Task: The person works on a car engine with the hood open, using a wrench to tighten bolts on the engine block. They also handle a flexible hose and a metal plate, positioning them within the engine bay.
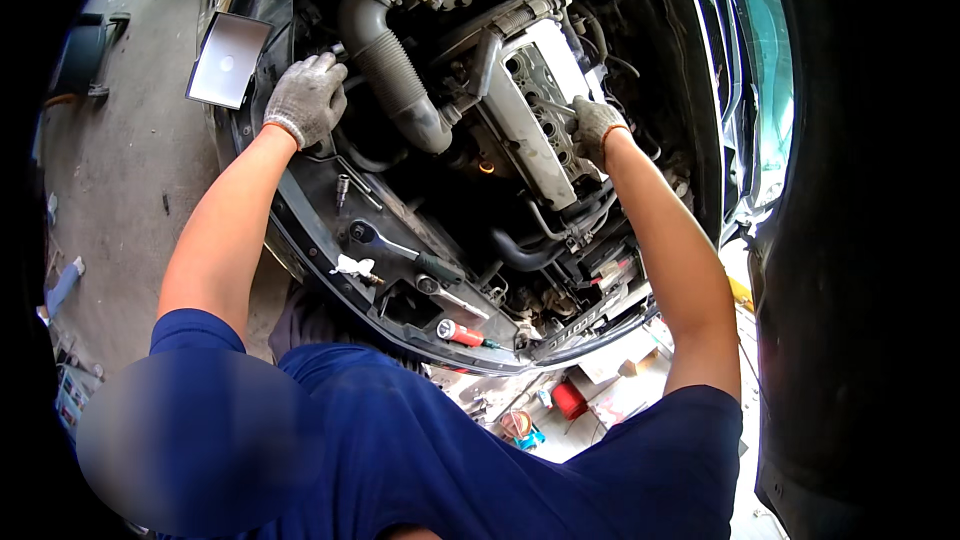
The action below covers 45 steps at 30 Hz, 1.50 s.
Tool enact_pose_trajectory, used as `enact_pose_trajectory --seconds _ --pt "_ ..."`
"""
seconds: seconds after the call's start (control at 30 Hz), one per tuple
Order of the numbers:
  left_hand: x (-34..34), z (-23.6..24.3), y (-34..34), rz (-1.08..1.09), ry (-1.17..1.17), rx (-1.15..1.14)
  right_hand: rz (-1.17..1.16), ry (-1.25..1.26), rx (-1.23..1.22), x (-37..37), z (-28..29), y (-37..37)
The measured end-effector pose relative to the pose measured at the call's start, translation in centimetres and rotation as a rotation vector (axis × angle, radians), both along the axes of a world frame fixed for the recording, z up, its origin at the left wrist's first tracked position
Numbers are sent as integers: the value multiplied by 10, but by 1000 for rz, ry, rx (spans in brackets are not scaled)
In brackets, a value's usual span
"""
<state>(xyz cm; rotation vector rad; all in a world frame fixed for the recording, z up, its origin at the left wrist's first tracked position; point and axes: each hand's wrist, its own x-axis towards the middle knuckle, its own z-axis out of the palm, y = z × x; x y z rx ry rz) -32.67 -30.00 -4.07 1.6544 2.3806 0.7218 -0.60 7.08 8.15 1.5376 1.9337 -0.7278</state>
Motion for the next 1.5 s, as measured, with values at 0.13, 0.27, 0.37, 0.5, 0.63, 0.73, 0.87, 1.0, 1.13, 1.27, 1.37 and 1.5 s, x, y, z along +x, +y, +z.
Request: enact_pose_trajectory --seconds 0.13,0.27,0.37,0.5,0.63,0.73,0.87,1.0,1.13,1.27,1.37,1.5 --pt "-2 -1 -5 8 -13 -49 802 -72 223 -33 36 -33" --pt "-4 2 -6 13 -6 -54 1251 -144 395 -19 30 -29" --pt "0 3 8 -12 -9 -25 436 -41 128 28 -6 8" --pt "-6 5 -1 7 -10 -130 559 95 309 5 24 -33" --pt "-2 9 -2 3 -18 -145 1124 -177 350 -2 45 -49" --pt "-1 7 3 1 -10 -120 632 -48 364 5 34 -40" --pt "-2 6 -2 14 3 -140 756 -137 389 -3 39 -41" --pt "-3 8 0 6 -13 -145 1177 -71 494 12 30 -39" --pt "0 7 1 -1 -2 -127 703 -71 427 9 17 -35" --pt "-1 7 1 3 -19 -76 606 -164 385 -7 23 -31" --pt "-2 6 -2 14 -14 -53 827 -263 325 -26 32 -35" --pt "1 7 3 5 -13 -90 988 -178 327 -16 20 -26"
